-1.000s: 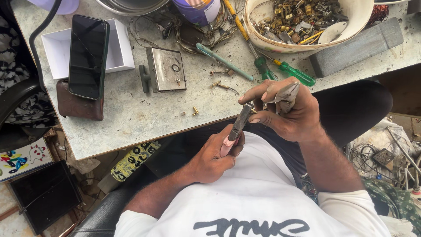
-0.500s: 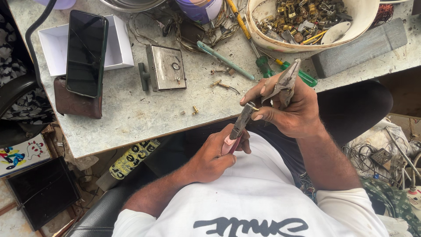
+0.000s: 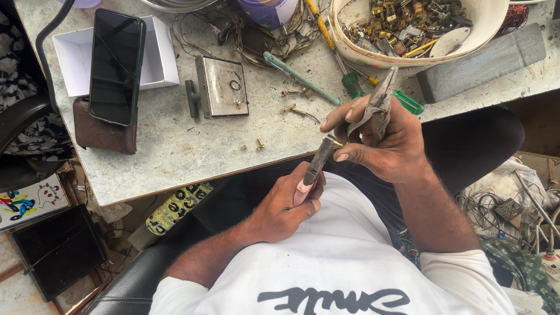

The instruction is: The person sits cross-legged at a cluttered workbench and sorts through a bowl of small electronic components. They pick out specific metal parts and use pliers to grip and manipulate them, occasionally using a screwdriver to adjust the components.

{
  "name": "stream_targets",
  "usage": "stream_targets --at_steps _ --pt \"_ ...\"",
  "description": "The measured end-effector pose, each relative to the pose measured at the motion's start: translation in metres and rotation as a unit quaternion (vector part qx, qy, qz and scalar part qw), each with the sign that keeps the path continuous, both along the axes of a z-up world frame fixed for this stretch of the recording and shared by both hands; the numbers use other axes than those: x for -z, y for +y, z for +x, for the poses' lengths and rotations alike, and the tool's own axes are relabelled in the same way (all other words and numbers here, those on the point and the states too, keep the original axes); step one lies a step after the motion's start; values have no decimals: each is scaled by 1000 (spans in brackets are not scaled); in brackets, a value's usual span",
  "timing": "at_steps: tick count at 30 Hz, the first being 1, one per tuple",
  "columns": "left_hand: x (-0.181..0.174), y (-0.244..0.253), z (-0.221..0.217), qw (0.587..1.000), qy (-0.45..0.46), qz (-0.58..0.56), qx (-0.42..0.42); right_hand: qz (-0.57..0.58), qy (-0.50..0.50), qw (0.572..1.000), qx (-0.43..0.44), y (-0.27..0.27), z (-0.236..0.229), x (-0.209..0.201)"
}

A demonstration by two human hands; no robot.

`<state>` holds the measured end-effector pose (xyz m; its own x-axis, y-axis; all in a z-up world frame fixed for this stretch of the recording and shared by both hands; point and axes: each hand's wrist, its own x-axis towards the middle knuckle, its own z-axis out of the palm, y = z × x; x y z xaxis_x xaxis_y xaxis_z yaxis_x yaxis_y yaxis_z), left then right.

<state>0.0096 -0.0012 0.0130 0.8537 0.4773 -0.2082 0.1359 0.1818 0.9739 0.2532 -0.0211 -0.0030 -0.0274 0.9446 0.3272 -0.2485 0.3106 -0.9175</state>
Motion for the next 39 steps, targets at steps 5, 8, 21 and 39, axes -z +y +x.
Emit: stream_targets --at_steps 5,8,21,39 --pt "-3 -2 2 998 13 39 -52 -87 -7 995 53 -27 -7 -8" --pt "-3 -4 6 990 15 102 -93 -184 -55 980 43 -44 -14 -13" --pt "6 -8 31 947 -14 232 -224 -165 -212 962 41 -62 -33 -36" --pt "20 -15 30 931 -10 266 -249 -120 -245 961 51 -70 -34 -48"
